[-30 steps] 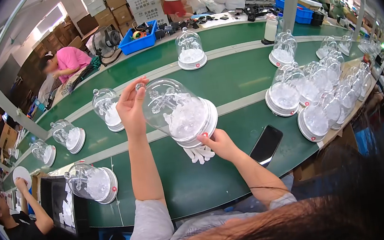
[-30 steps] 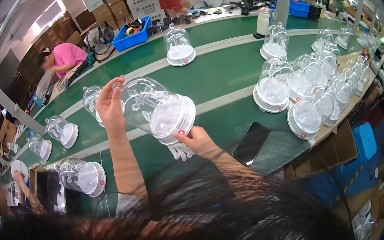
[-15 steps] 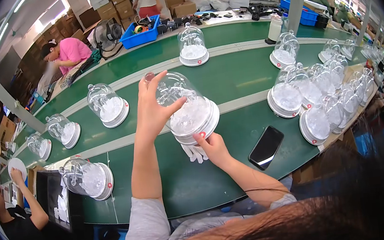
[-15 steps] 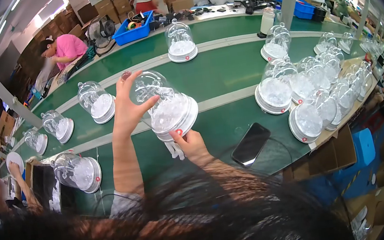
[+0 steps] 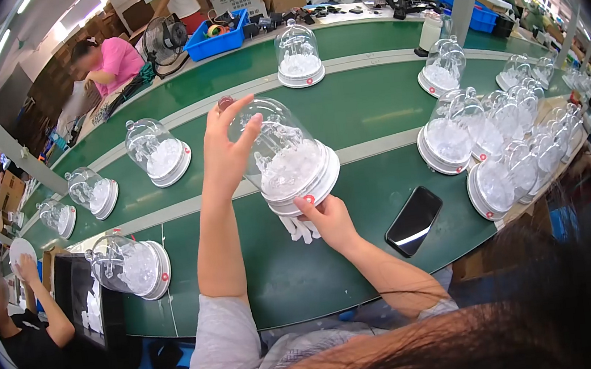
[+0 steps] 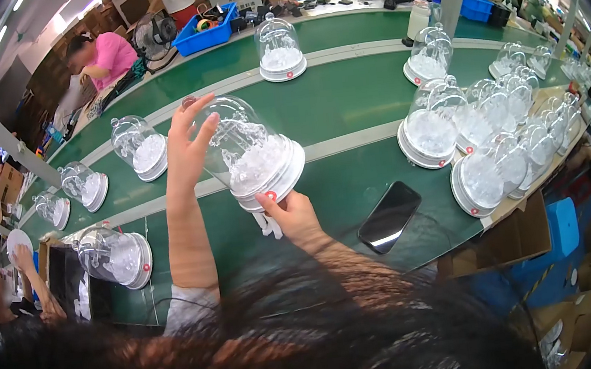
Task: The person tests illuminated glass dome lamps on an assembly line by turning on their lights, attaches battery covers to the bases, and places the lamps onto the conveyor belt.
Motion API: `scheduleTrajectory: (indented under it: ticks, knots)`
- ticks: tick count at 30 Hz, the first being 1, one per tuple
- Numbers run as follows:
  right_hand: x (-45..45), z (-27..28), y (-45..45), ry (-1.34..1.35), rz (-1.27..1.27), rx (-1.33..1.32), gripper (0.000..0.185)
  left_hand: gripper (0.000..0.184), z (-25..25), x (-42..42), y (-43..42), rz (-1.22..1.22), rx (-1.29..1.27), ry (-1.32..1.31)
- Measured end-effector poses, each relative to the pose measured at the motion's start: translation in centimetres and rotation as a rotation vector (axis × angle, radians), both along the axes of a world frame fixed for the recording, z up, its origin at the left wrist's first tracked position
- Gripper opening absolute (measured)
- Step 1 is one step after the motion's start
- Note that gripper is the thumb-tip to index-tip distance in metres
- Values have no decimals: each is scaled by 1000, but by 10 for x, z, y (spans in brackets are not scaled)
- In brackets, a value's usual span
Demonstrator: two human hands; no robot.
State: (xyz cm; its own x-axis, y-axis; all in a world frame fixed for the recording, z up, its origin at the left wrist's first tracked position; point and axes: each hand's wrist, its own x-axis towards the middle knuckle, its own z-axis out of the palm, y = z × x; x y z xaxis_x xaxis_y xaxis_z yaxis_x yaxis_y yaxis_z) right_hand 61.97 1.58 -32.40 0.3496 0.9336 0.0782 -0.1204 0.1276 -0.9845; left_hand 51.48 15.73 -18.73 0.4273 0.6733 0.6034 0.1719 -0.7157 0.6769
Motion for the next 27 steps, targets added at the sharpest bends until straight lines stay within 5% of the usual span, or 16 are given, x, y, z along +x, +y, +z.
scheduleTrajectory:
  ticks: [11,27]
  knots:
    - [4,13,-3,350,175,-57,45,35,-7,1,14,-36,18,-39]
    - [8,12,0,345,213,-73,49,39,-15,3,20,-29,-16,-65]
